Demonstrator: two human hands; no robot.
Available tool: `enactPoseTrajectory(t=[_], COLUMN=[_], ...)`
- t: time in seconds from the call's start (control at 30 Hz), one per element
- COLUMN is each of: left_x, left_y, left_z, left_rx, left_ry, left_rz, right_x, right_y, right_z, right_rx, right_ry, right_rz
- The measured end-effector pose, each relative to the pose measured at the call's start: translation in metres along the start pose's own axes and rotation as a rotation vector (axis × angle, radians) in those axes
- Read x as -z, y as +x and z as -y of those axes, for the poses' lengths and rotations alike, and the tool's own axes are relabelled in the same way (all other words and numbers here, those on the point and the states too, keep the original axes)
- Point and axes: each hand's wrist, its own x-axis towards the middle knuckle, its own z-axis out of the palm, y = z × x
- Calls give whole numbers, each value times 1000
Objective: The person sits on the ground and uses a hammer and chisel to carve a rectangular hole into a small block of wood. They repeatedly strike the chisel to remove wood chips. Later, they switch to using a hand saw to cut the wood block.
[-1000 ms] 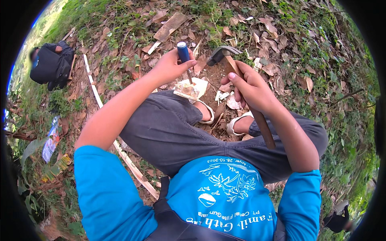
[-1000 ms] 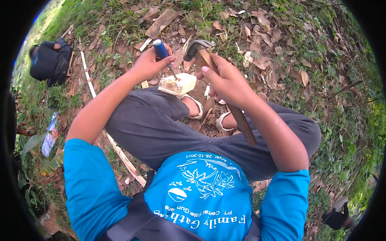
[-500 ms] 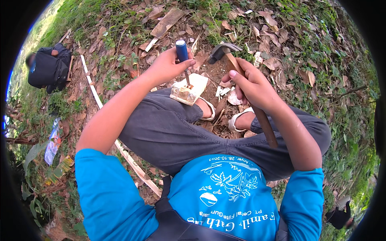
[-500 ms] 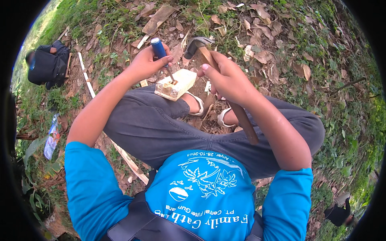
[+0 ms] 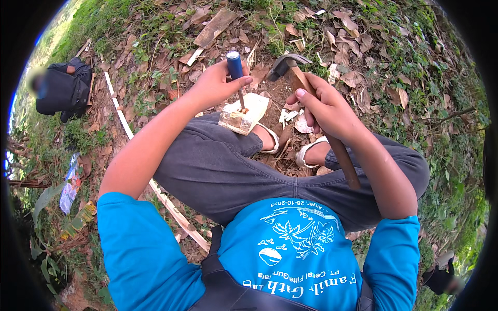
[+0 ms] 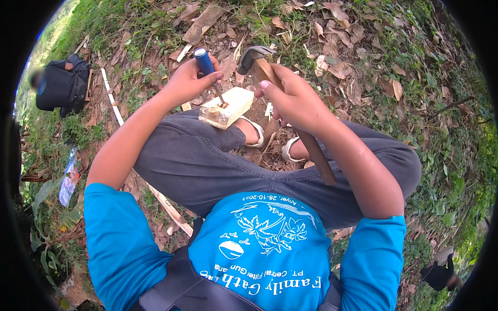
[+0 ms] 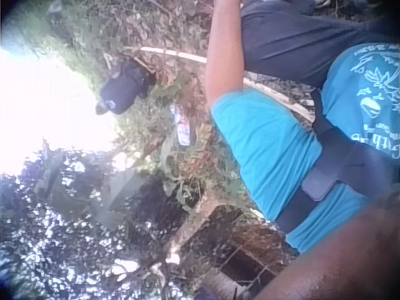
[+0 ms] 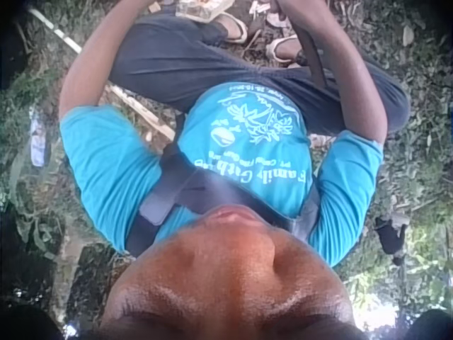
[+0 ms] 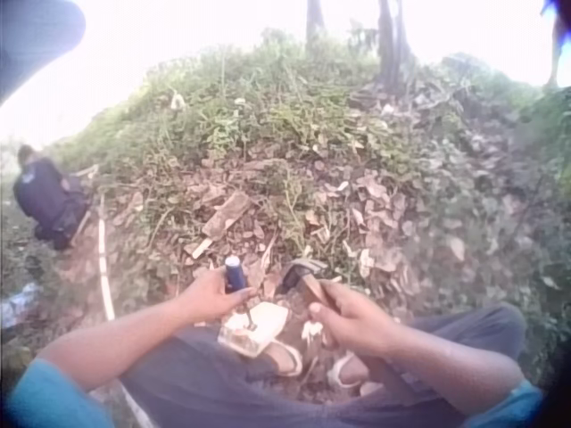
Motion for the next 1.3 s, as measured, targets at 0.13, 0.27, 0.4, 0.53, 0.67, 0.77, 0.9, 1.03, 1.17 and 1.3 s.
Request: enactPoseTrajectory(t=[0.13, 0.27, 0.4, 0.53, 0.67, 0.77, 0.9, 1.03, 1.17, 1.3], left_x=[-2, -2, -3, 0, 0, 1, 1, 0, 0, 1], left_y=[-2, -9, -12, -11, -11, -11, -12, -13, -13, -11], left_z=[0, -11, -9, -13, -13, -16, -17, -15, -13, -9], left_rx=[-16, -45, -60, -54, -80, -60, -22, -26, -13, -38], left_ry=[13, -14, -37, -40, -71, -36, -19, -34, -29, 9], left_rz=[1, 30, 4, 40, 29, 35, 41, 49, 42, 37], right_x=[-2, -2, -3, -2, -2, -2, -3, -3, -3, -4], right_y=[0, -2, -1, -1, -2, -1, -1, -2, -1, -2], right_z=[-1, -3, -3, -4, -3, -5, -5, -5, -6, -5], right_rx=[5, 3, -6, -14, -15, -21, -35, -31, -26, -23], right_ry=[7, -2, -12, -25, -20, -26, -18, -25, -25, -14], right_rz=[2, -5, 13, 4, 5, -5, -7, 2, 7, 5])
